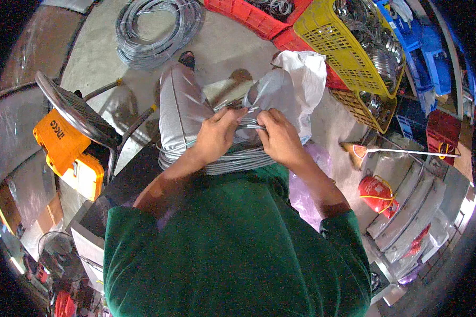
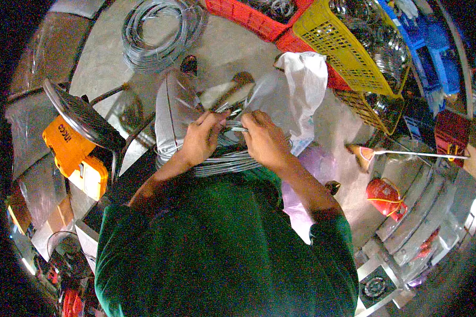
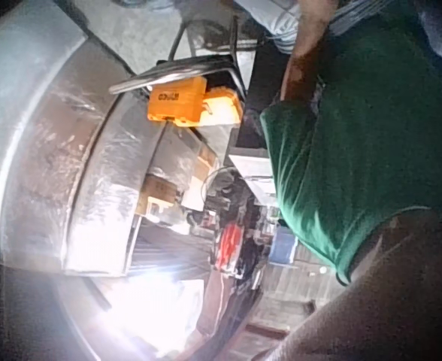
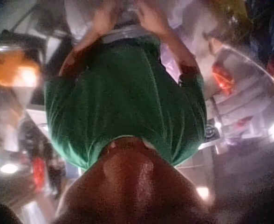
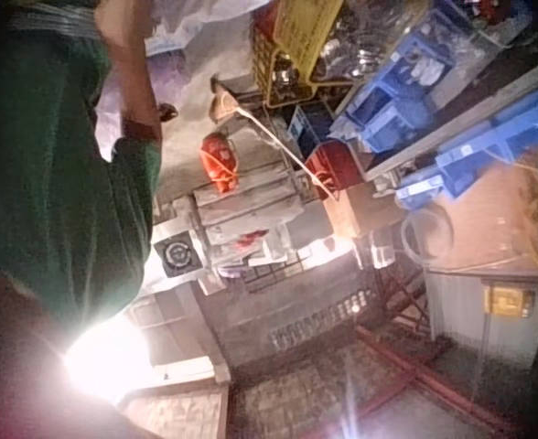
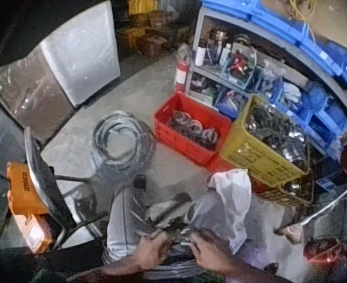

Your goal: The person coils a length of gray wire by hand into a neat loop and secures it with a twist tie. The person repeats this process with additional lengths of wire, placing each finished coil into a white bag.

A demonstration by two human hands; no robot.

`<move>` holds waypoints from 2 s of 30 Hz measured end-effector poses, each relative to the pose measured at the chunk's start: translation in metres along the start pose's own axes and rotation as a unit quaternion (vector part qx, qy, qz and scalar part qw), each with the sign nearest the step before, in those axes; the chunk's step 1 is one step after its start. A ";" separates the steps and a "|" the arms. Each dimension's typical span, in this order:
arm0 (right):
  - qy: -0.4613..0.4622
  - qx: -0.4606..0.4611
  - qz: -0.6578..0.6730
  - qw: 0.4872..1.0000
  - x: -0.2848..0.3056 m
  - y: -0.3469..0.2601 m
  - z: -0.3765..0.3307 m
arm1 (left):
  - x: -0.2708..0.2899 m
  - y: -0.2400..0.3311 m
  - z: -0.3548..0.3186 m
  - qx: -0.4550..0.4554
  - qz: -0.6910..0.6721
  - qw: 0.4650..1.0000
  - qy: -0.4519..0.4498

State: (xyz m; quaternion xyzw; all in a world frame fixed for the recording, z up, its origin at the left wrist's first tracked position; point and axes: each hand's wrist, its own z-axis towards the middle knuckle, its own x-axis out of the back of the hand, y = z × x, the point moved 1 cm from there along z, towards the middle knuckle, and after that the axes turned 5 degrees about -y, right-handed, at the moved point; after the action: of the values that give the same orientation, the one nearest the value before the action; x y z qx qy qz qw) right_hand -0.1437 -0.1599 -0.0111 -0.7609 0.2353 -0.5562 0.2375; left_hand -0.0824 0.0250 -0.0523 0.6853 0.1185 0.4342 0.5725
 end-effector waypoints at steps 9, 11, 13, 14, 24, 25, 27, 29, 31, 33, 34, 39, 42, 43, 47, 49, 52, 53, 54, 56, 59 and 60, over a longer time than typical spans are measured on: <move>0.061 0.048 -0.066 0.995 -0.014 0.002 0.007 | 0.008 0.001 -0.002 -0.020 0.036 0.999 0.001; 0.094 0.065 -0.057 0.992 -0.017 0.003 0.008 | 0.008 -0.002 -0.006 0.016 0.058 0.998 -0.021; 0.131 0.079 -0.035 0.988 -0.019 0.004 0.008 | 0.009 -0.005 -0.011 0.031 0.081 0.995 -0.040; 0.134 0.081 -0.037 0.987 -0.020 0.005 0.009 | 0.010 -0.006 -0.012 0.026 0.093 0.994 -0.050; 0.157 0.113 -0.045 0.980 -0.023 0.007 0.014 | 0.031 -0.009 -0.007 -0.191 0.357 0.904 -0.135; 0.162 0.116 -0.043 0.979 -0.024 0.007 0.015 | 0.033 -0.009 -0.004 -0.199 0.369 0.895 -0.152; 0.169 0.121 -0.053 0.977 -0.025 0.007 0.015 | 0.034 -0.010 0.001 -0.224 0.407 0.868 -0.175; 0.173 0.127 -0.051 0.975 -0.025 0.008 0.015 | 0.036 -0.009 0.005 -0.243 0.422 0.857 -0.170; 0.167 0.129 -0.044 0.976 -0.026 0.008 0.016 | 0.038 -0.008 0.007 -0.253 0.436 0.845 -0.179; 0.156 0.148 -0.049 0.975 -0.026 0.008 0.016 | 0.040 -0.007 0.009 -0.253 0.452 0.832 -0.197; 0.153 0.158 -0.051 0.974 -0.025 0.008 0.016 | 0.040 -0.006 0.010 -0.246 0.440 0.838 -0.210; 0.121 0.142 -0.024 0.982 -0.022 0.008 0.020 | 0.038 -0.012 0.021 -0.204 0.340 0.892 -0.216; 0.106 0.154 -0.030 0.982 -0.018 0.007 0.022 | 0.033 -0.014 0.021 -0.243 0.374 0.872 -0.204; 0.105 0.164 -0.035 0.980 -0.017 0.007 0.024 | 0.033 -0.016 0.023 -0.254 0.378 0.864 -0.215; 0.034 0.151 -0.007 0.988 -0.012 0.009 0.027 | 0.042 -0.023 0.026 -0.282 0.337 0.859 -0.262; -0.038 0.124 0.006 0.991 -0.010 0.010 0.028 | 0.047 -0.026 0.028 -0.295 0.316 0.856 -0.284; -0.073 0.140 0.063 0.985 -0.002 0.016 0.036 | 0.053 -0.031 0.033 -0.321 0.324 0.836 -0.306; -0.089 0.102 0.091 0.987 -0.001 0.018 0.039 | 0.054 -0.030 0.036 -0.318 0.320 0.836 -0.311; -0.098 0.076 0.119 0.985 0.000 0.020 0.044 | 0.054 -0.030 0.038 -0.297 0.329 0.829 -0.342; -0.083 0.048 0.170 0.981 0.005 0.021 0.048 | 0.060 -0.025 0.041 -0.276 0.288 0.864 -0.306; -0.034 0.040 0.216 0.975 0.014 0.020 0.056 | 0.067 -0.015 0.046 -0.188 0.250 0.909 -0.274; -0.032 0.037 0.214 0.976 0.020 0.021 0.060 | 0.068 -0.011 0.049 -0.174 0.240 0.924 -0.241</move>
State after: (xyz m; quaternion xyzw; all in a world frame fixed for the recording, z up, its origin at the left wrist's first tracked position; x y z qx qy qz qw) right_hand -0.0829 -0.1822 -0.0255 -0.7011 0.3640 -0.4758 0.3867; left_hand -0.0026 0.0404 -0.0288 0.6671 -0.2681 0.3941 0.5726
